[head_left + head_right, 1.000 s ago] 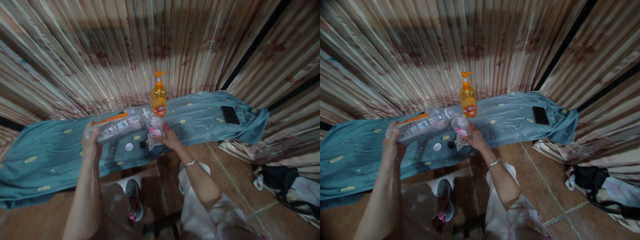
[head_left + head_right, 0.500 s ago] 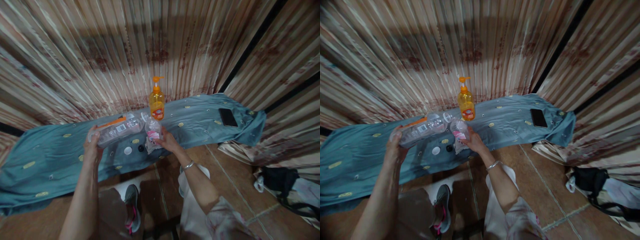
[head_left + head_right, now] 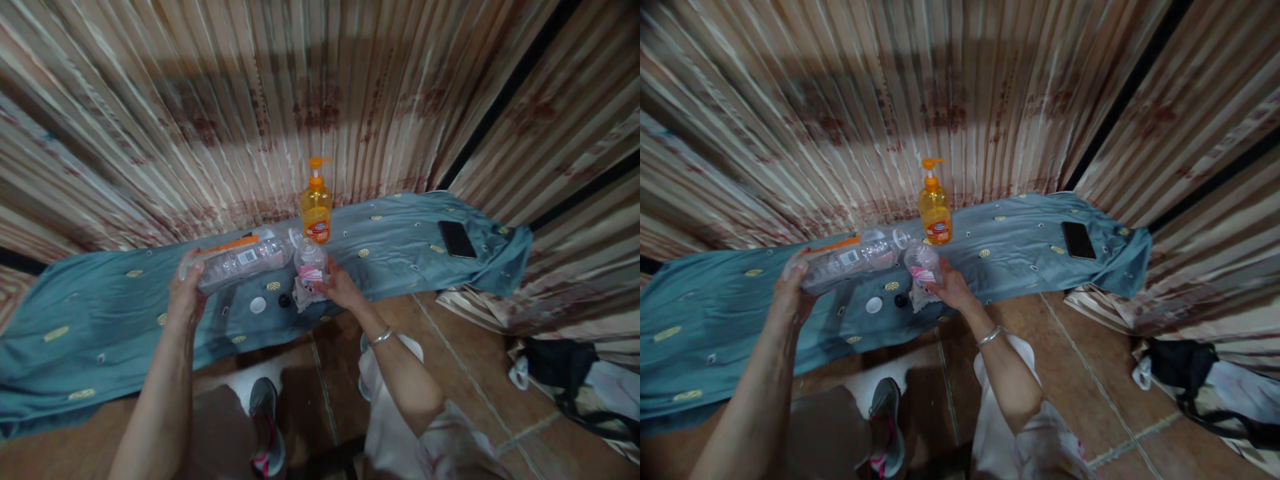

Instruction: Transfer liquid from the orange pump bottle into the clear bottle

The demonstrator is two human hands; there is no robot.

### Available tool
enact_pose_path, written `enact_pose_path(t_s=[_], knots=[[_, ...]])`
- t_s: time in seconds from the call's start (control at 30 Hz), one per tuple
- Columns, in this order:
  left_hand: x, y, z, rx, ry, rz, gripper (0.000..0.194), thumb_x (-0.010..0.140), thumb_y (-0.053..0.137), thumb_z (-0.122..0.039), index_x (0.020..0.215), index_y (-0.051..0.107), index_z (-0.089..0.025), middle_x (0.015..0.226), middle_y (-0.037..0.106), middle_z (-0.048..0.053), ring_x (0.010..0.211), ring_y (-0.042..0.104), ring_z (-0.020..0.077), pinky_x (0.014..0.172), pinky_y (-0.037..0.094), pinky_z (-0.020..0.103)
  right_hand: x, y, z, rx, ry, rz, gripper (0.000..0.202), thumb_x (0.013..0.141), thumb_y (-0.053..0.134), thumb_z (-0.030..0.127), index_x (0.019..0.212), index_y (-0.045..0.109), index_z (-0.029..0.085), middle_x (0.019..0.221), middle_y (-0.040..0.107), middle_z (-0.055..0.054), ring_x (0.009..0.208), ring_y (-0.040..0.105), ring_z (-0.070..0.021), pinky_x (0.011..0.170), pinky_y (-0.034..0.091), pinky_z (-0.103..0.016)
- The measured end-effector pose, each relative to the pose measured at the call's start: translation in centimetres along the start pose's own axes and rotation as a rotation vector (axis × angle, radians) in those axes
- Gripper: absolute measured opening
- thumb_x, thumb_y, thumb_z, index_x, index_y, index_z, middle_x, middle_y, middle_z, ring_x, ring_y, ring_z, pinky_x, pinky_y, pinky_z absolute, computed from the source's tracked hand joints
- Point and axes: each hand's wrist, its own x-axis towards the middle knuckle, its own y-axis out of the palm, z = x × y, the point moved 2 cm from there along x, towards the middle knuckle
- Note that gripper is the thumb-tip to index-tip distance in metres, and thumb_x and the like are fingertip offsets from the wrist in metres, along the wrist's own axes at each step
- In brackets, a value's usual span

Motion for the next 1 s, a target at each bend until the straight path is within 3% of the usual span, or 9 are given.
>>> enact_pose_path(t_s=[0.13,0.3,0.6,1.0], knots=[[-0.2,0.7,-0.2,-0.021,-0.030,-0.058,0.078,0.039,0.089,-0.048,0.108,0.067,-0.020,0.086,0.067,0.001,0.061,0.056,0.0098,0.053,0.053,0.022,-0.1,-0.1,-0.3,0.013,-0.001,-0.002,0.052,0.076,0.066,0.041,0.117,0.048,0.015,0.097,0.068,-0.006,0.087,0.065,-0.0201,0.074,0.047,-0.029],[-0.2,1.1,-0.5,-0.022,0.013,-0.071,0.074,0.039,0.089,-0.046,0.105,0.068,-0.020,0.082,0.066,-0.001,0.060,0.055,0.0067,0.053,0.049,0.016,-0.3,-0.1,-0.4,0.026,0.011,-0.007,0.053,0.076,0.067,0.039,0.119,0.048,0.014,0.101,0.069,-0.008,0.091,0.066,-0.0222,0.077,0.048,-0.031],[-0.5,0.9,-1.0,-0.019,0.043,-0.086,0.077,0.035,0.091,-0.044,0.105,0.069,-0.020,0.079,0.065,-0.004,0.059,0.055,0.0063,0.070,0.055,0.025,-0.2,0.0,-0.7,0.037,0.001,-0.007,0.054,0.076,0.068,0.038,0.121,0.049,0.015,0.103,0.069,-0.008,0.092,0.066,-0.0232,0.078,0.048,-0.031],[-0.6,1.0,-1.2,-0.065,0.071,-0.135,0.078,0.029,0.091,-0.039,0.101,0.069,-0.019,0.079,0.067,-0.004,0.066,0.059,0.0073,0.061,0.049,0.017,-0.3,-0.2,-0.4,0.057,0.007,-0.002,0.055,0.076,0.066,0.043,0.120,0.049,0.015,0.101,0.069,-0.008,0.090,0.066,-0.0229,0.076,0.049,-0.031]])
